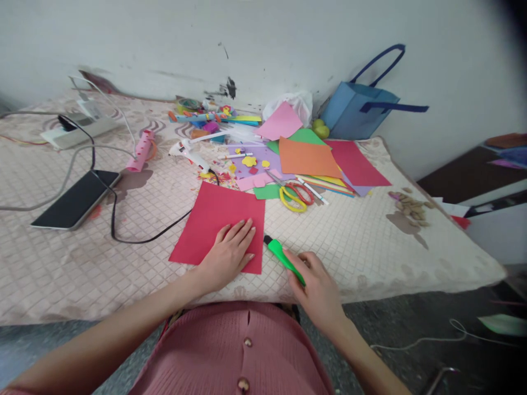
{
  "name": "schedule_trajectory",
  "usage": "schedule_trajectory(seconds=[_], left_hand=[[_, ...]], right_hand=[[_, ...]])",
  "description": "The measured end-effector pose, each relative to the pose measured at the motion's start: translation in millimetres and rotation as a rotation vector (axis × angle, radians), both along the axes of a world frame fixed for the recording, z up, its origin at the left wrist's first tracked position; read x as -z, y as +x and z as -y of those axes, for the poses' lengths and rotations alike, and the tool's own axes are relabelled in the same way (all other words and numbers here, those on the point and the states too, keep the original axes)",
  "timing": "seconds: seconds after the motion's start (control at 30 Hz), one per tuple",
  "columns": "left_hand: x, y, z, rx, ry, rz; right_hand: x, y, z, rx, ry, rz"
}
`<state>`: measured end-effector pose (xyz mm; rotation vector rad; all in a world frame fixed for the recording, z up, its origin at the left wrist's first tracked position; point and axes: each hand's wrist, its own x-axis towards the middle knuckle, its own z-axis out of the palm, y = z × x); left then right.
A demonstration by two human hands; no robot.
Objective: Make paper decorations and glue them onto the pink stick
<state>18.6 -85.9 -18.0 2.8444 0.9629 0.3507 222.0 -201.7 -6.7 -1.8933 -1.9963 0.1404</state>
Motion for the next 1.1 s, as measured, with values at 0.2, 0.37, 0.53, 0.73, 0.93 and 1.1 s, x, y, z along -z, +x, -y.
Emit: schedule_trajectory(seconds=[0.2,0.37,0.53,0.73,0.93,1.1], left_hand=[[-3.0,1,0,-0.004,-0.015,-0.035],[-4.0,1,1,-0.01,-0.012,-0.04],[-3.6,1,0,-0.002,-0.014,-0.04],[-1.8,1,0,-0.006,-0.022,-0.059],[0.0,1,0,-0.005,-0.02,-0.035],[0.3,-1,0,-0.005,-0.031,-0.016]], right_hand=[[-0.5,0,-5,0.003,-0.023,0.004],[0.3,0,-8,0.022,-0.032,0.02],[1.5,1,-9,0.028,-0.042,0.033],[0.2,0,-16,0.047,-0.037,0.057],[2.1,3,-27,0.061,-0.026,0.057],[3.1,9,-35,0.083,0.004,0.056]])
